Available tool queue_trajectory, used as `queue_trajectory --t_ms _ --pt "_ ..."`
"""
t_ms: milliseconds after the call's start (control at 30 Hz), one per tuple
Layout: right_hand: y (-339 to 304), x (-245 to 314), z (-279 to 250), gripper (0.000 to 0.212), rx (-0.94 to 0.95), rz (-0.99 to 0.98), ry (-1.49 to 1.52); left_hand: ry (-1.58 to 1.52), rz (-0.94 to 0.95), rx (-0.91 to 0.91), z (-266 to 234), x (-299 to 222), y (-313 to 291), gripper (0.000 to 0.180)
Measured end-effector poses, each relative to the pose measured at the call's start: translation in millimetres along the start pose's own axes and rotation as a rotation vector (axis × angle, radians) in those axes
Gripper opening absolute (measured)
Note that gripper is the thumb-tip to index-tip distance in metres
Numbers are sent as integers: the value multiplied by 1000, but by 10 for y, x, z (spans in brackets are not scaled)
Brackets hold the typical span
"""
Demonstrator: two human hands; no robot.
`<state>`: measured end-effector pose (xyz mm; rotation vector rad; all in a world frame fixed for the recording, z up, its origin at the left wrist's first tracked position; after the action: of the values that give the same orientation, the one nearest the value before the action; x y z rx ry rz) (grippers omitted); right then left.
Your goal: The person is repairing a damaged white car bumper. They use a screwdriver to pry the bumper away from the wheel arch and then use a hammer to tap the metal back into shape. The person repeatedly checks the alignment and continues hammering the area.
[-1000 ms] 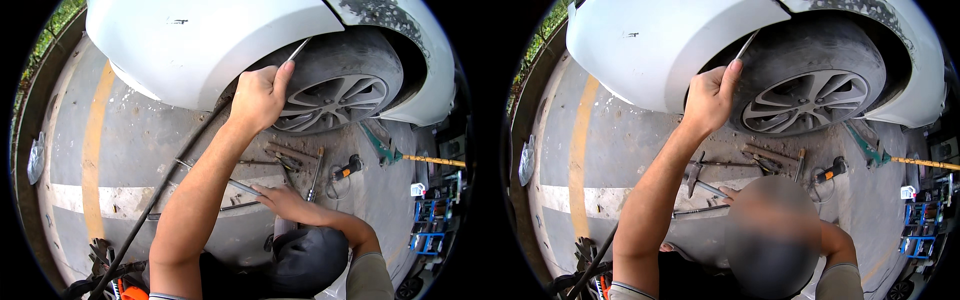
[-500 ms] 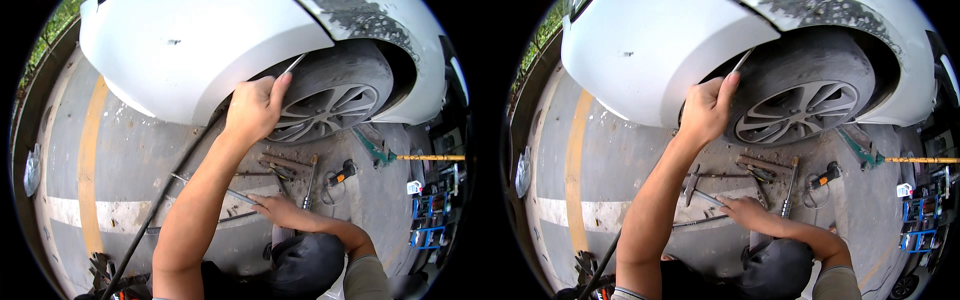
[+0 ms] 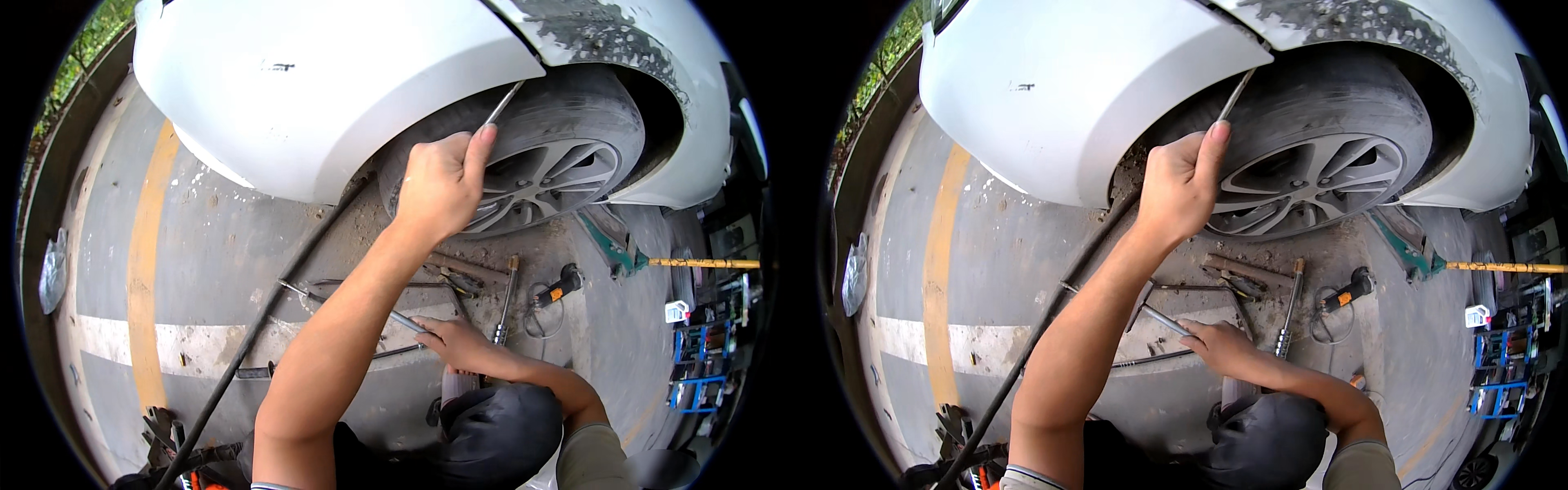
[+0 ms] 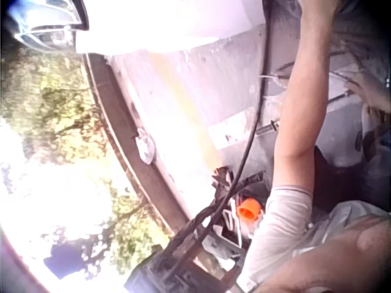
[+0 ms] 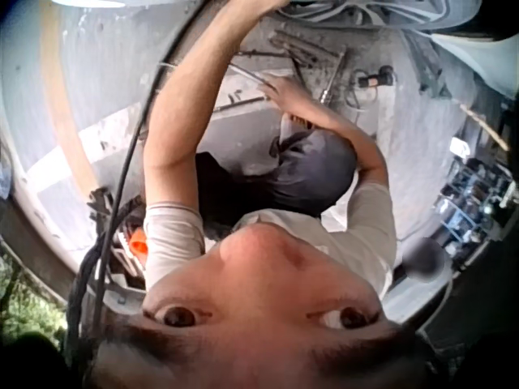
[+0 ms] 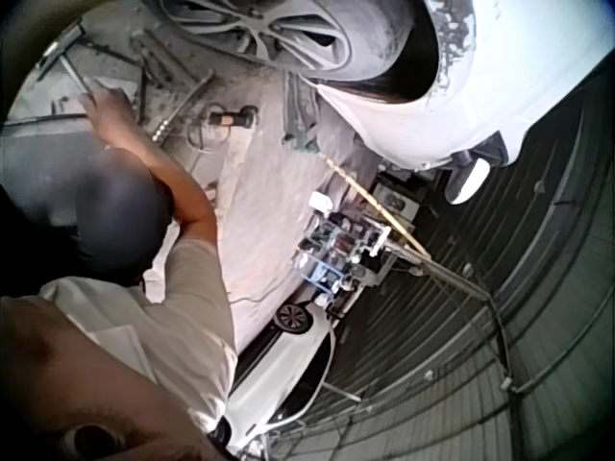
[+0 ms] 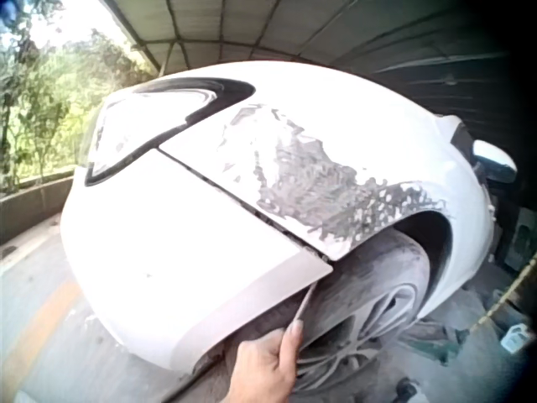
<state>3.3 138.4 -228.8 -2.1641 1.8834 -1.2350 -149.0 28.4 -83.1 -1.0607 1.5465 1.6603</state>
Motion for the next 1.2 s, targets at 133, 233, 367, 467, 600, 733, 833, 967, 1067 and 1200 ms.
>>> queue_trajectory --t_ms 133,233,367,467,600,733,833,967,1067,1200 --pt "4 -23 41 40 7 -22 -44 -84 -54 -38 89 -7 -54 59" --pt "11 -54 38 40 8 -29 -29 -120 -66 -117 161 -48 -115 56" --pt "15 -108 20 37 19 -11 28 -197 -135 -230 310 -174 -268 48" --pt "0 -210 42 35 -21 2 81 -322 -183 -221 458 -289 -375 45" --pt "142 -649 137 32 -138 -132 -37 -385 -297 -94 693 -273 -423 45" --pt "503 -1306 448 26 -243 -124 -250 -233 -501 189 750 -3 -601 36" --pt "560 -1290 369 23 -462 -268 -90 4 -303 187 478 112 -662 29" --pt "576 -767 -109 33 -246 -249 1236 284 -209 259 161 73 -613 21" --pt "224 -229 -713 54 -517 -671 1026 380 -86 264 190 -20 -556 20" --pt "214 -242 -972 67 -725 -749 708 312 -198 236 345 -129 -511 31"
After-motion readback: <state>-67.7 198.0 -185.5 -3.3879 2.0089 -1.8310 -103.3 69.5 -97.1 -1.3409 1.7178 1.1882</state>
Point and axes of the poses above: each hand's wrist, its own y-axis towards the middle knuckle, its own z-axis out of the palm, x = y × z, the point moved 6 cm from there along y, towards the middle knuckle, and after that the axes turned 4 degrees about -x, right-handed, at the moved point
